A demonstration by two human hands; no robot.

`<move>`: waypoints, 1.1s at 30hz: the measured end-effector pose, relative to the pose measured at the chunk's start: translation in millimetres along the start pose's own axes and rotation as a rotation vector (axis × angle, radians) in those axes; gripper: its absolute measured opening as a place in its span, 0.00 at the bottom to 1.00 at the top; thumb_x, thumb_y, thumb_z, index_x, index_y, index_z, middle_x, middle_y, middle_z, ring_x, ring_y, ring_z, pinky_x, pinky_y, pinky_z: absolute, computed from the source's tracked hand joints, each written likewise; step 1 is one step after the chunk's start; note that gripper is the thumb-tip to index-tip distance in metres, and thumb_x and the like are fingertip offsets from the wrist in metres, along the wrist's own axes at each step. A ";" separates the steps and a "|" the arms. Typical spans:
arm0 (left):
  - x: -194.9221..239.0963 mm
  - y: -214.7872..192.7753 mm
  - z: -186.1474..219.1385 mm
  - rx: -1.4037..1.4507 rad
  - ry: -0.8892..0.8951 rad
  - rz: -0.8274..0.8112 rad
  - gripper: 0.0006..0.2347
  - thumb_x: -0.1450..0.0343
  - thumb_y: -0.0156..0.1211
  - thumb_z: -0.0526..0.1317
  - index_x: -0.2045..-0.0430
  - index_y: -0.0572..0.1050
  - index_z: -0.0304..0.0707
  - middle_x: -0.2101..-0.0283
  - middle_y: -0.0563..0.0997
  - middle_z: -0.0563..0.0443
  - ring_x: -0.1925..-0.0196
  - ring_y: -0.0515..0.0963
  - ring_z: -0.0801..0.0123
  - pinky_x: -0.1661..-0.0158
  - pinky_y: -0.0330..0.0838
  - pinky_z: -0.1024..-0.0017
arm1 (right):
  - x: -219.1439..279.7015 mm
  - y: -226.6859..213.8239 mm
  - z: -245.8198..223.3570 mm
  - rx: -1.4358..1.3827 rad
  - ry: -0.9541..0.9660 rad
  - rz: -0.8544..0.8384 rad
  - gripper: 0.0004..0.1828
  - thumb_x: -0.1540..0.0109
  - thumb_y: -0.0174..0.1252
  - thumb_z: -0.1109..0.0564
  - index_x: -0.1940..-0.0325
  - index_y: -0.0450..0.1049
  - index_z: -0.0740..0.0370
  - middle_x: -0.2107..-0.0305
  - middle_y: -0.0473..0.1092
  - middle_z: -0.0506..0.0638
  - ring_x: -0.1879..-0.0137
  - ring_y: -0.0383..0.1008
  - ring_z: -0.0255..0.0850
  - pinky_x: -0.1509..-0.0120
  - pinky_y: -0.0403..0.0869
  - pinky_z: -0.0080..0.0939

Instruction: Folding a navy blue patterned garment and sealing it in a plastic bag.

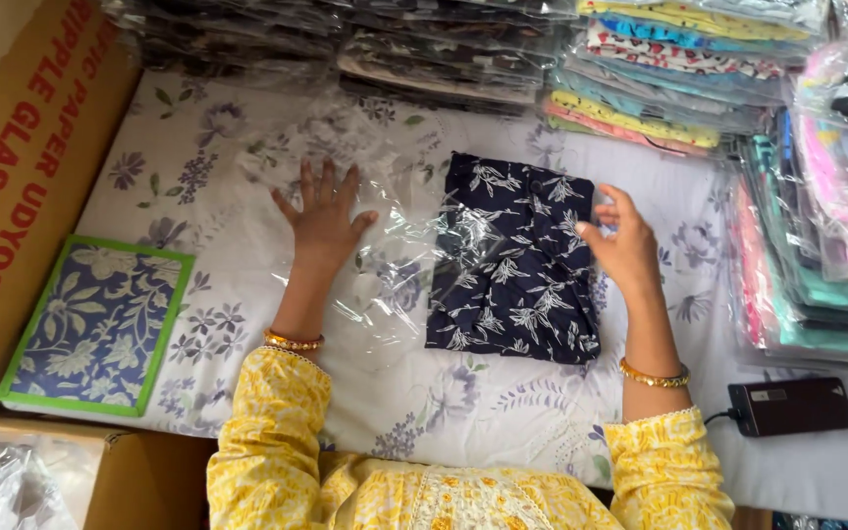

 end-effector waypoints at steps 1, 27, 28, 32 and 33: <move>0.1 -0.6 3.9 -0.067 0.049 0.110 0.33 0.29 0.53 0.59 0.26 0.55 0.59 0.22 0.48 0.49 0.20 0.39 0.46 0.35 0.28 0.22 | 6.0 1.1 13.1 0.059 0.021 -0.007 0.37 0.43 0.71 0.59 0.31 0.67 0.55 0.51 0.77 0.57 0.48 0.79 0.43 0.49 0.77 0.41; 49.3 4.8 91.1 0.262 0.496 -0.250 0.32 0.33 0.56 0.65 0.32 0.63 0.68 0.23 0.52 0.57 0.20 0.41 0.57 0.31 0.26 0.33 | 34.4 4.2 -2.8 -0.418 0.009 -0.255 0.47 0.49 0.66 0.69 0.26 0.61 0.53 0.29 0.61 0.51 0.22 0.55 0.42 0.21 0.54 0.41; 51.2 1.7 93.7 0.289 0.477 -0.247 0.30 0.33 0.55 0.64 0.34 0.65 0.68 0.23 0.53 0.58 0.20 0.43 0.57 0.30 0.26 0.33 | 32.9 -6.8 2.1 -0.356 -0.064 -0.238 0.45 0.49 0.66 0.69 0.27 0.64 0.53 0.30 0.64 0.51 0.23 0.59 0.42 0.21 0.56 0.40; 59.5 -12.8 120.6 0.322 0.504 -0.216 0.26 0.31 0.59 0.58 0.36 0.68 0.63 0.24 0.55 0.54 0.22 0.45 0.54 0.32 0.30 0.31 | 37.7 -62.8 -9.3 -0.045 -0.051 -0.165 0.44 0.48 0.68 0.67 0.29 0.65 0.47 0.35 0.69 0.55 0.30 0.68 0.48 0.29 0.65 0.44; 61.0 -17.8 131.0 0.276 0.516 -0.180 0.25 0.32 0.62 0.54 0.37 0.69 0.61 0.25 0.57 0.53 0.22 0.46 0.55 0.33 0.32 0.31 | 40.8 -72.5 -0.3 0.189 0.146 -0.158 0.43 0.44 0.68 0.63 0.27 0.65 0.40 0.41 0.71 0.58 0.36 0.72 0.54 0.34 0.69 0.50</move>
Point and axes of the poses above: each hand's wrist, its own x-axis away from the middle knuckle, its own y-axis out of the palm, z = x × y, the point moved 7 cm from there along -x, towards the middle knuckle
